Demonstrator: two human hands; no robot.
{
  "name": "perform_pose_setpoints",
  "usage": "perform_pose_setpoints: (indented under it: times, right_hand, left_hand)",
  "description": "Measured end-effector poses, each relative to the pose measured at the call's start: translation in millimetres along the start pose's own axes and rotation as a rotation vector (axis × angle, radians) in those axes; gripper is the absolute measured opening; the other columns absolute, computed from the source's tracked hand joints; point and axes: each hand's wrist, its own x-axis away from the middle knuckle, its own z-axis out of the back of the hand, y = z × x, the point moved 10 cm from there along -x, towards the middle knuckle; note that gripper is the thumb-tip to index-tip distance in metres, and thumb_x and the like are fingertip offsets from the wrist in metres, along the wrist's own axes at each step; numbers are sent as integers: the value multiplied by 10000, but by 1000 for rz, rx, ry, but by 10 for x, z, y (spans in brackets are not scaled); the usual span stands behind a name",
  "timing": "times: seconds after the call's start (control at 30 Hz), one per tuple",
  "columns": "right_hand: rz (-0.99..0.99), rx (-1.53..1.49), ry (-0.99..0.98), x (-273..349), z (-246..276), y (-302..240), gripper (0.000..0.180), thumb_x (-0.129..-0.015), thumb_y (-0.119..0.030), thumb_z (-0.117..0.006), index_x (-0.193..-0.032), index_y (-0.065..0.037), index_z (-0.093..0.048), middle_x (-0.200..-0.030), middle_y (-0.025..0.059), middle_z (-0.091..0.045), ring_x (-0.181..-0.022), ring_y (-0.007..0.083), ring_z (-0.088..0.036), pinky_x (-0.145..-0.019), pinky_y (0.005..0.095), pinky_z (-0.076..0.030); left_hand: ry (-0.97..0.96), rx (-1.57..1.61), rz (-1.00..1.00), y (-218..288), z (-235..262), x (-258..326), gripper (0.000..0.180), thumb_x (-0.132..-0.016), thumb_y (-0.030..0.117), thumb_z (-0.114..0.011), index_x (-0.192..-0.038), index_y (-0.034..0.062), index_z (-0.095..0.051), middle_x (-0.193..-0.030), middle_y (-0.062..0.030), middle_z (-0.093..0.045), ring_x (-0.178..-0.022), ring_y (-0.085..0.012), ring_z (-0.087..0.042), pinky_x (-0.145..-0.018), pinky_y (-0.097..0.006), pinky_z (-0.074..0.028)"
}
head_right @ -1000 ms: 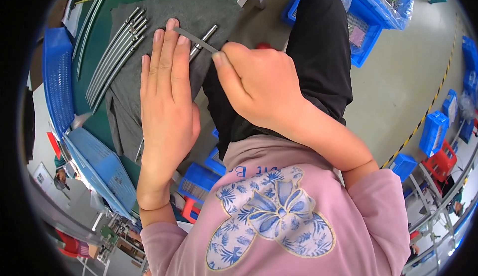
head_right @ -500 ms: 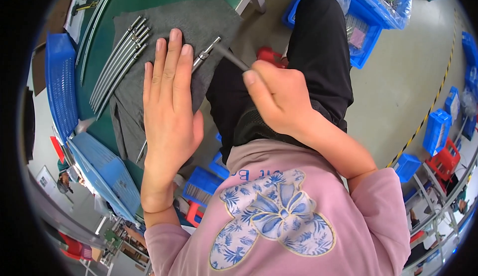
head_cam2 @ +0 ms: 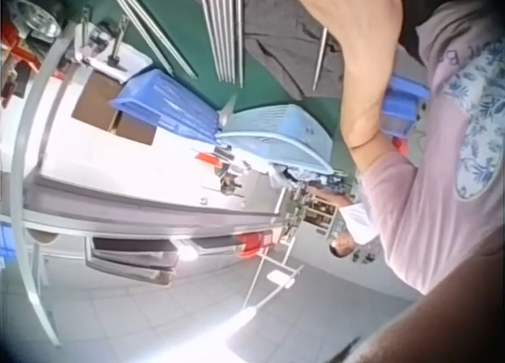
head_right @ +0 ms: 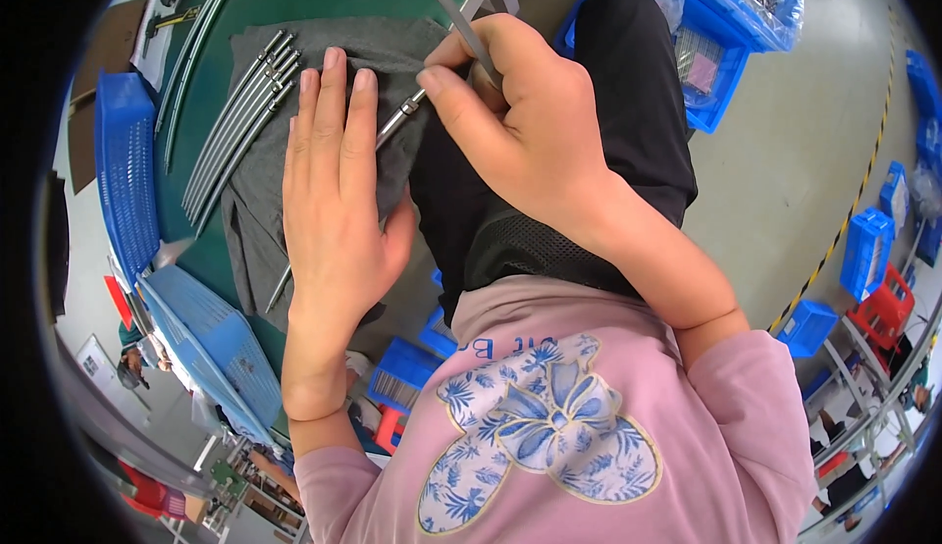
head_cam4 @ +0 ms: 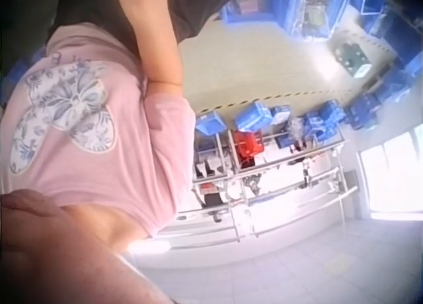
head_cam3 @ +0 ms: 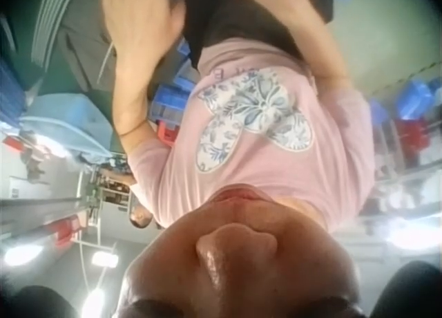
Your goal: Using a small hand tool to debur or file the ends of metal rods at an assembly station.
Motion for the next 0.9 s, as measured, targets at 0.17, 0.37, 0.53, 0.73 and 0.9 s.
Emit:
perform_pose_setpoints:
  times: [0.17,0.37,0.53,0.73,0.9]
  right_hand:
    - [-7,-40,91,-48,130,35,121,-788,-74,-661,-857,-21,-577,-493,-16,-387,-444,48,-337,-426,219,-272]
    - [-119,308,-55,-396,77,61,177,-771,-137,-679,-810,13,-591,-604,135,-563,-506,182,-540,-483,296,-411]
    - [162,116,73,-189,175,-231,135,-841,-129,-605,-868,-9,-549,-537,24,-445,-455,82,-387,-442,246,-331]
    - [-197,88,-231,290,-45,31,145,-882,-96,-495,-779,-3,-538,-571,127,-535,-499,275,-548,-475,325,-415]
    - [-165,60,-237,275,-155,20,152,-880,-92,-503,-759,-8,-540,-561,118,-539,-503,272,-556,-472,328,-415]
  left_hand:
    - [-72,-88,-15,30,-5,6,859,-593,-4,-647,-1386,57,-323,-1456,-173,-268,-1335,-383,-265,-1035,-520,-280]
    - [-73,-60,4,-15,-24,-25,849,-629,32,-659,-1399,61,-304,-1463,-162,-263,-1343,-358,-264,-1041,-518,-266]
    - [-38,-1,11,-33,-21,-21,856,-607,17,-658,-1390,41,-313,-1455,-168,-272,-1339,-349,-279,-1029,-522,-285]
    - [0,-40,7,-21,-39,-34,776,-653,-82,-551,-1384,30,-317,-1449,-168,-286,-1326,-356,-301,-1023,-522,-296]
    - [2,-35,16,-31,-47,-31,764,-661,-89,-538,-1383,33,-320,-1450,-168,-285,-1326,-358,-302,-1022,-525,-295]
